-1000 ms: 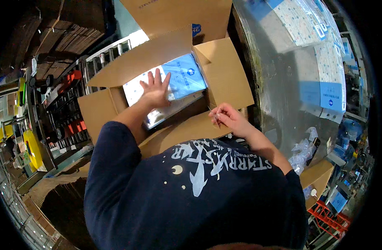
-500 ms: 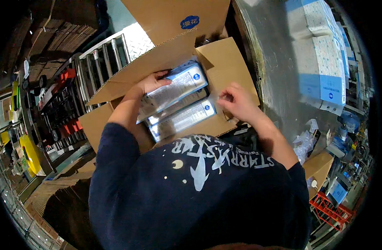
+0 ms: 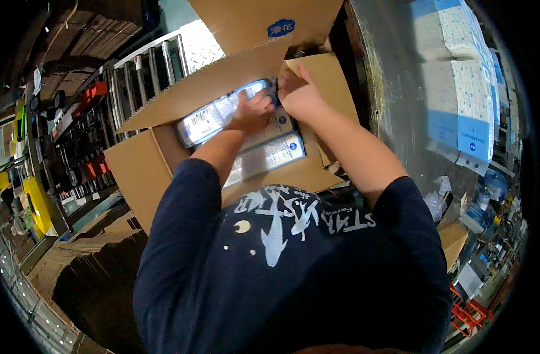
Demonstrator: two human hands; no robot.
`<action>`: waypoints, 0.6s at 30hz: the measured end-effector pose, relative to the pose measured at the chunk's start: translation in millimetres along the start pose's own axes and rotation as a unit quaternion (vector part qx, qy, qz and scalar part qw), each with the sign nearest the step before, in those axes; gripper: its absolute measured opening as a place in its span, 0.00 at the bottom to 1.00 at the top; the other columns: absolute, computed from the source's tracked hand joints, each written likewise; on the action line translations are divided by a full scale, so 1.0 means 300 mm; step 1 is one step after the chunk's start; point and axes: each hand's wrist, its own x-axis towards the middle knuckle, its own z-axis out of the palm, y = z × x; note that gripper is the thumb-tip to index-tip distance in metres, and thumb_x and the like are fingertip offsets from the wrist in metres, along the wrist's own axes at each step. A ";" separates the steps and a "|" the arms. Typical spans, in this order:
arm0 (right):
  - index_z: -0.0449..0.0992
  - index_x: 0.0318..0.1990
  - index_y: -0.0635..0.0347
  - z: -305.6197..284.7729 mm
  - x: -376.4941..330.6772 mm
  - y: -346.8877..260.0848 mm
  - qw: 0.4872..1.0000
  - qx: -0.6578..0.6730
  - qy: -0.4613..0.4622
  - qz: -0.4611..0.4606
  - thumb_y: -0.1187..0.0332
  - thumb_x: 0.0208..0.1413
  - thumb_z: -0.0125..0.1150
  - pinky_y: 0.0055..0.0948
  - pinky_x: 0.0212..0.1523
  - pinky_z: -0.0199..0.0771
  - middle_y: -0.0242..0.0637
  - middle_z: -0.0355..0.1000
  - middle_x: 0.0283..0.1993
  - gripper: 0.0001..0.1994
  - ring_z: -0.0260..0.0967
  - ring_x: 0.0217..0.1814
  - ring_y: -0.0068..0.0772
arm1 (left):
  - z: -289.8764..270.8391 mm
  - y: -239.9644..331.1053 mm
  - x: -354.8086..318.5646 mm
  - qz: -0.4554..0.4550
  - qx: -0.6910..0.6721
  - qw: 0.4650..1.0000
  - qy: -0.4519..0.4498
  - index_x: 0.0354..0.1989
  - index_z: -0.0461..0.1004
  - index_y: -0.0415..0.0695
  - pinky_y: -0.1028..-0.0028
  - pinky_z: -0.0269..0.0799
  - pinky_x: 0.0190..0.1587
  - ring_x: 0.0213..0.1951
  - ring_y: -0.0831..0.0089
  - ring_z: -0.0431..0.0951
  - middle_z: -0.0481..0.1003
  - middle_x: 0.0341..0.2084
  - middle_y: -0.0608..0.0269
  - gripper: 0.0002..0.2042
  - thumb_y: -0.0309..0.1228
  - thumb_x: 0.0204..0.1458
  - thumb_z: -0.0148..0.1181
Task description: The person packs blue boxes into larger cardboard cartons at a packing station, closes the cartons, and moves them onto a conveyor belt for sealing.
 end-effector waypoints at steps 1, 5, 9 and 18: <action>0.70 0.44 0.56 0.008 -0.001 -0.001 1.000 0.014 0.009 0.011 0.64 0.51 0.43 0.45 0.59 0.50 0.36 0.66 0.41 0.15 0.60 0.51 0.34 | -0.036 -0.019 -0.040 -0.001 0.056 0.996 -0.073 0.50 0.66 0.51 0.38 0.52 0.47 0.62 0.67 0.49 0.57 0.56 0.69 0.20 0.34 0.45 0.49; 0.63 0.54 0.58 -0.262 0.040 0.109 0.895 0.410 -0.162 0.073 0.53 0.58 0.38 0.40 0.58 0.55 0.46 0.60 0.56 0.23 0.60 0.56 0.44 | -0.018 -0.055 -0.082 0.002 -0.052 0.999 -0.002 0.52 0.64 0.51 0.41 0.56 0.45 0.62 0.65 0.49 0.56 0.56 0.68 0.22 0.33 0.44 0.50; 0.64 0.54 0.51 -0.395 -0.115 0.354 0.809 0.580 -0.032 0.096 0.58 0.42 0.57 0.41 0.45 0.68 0.42 0.66 0.50 0.27 0.62 0.52 0.45 | -0.006 -0.071 -0.111 0.010 -0.266 0.963 -0.037 0.51 0.66 0.47 0.64 0.62 0.50 0.52 0.56 0.64 0.67 0.47 0.51 0.23 0.31 0.43 0.55; 0.65 0.52 0.65 0.024 -1.519 1.108 0.593 0.188 0.024 0.783 0.53 0.32 0.69 0.37 0.55 0.59 0.54 0.59 0.54 0.38 0.58 0.56 0.50 | -0.595 0.239 0.349 0.171 -0.307 0.927 0.134 0.42 0.69 0.41 0.65 0.65 0.45 0.42 0.56 0.70 0.70 0.37 0.53 0.16 0.28 0.42 0.56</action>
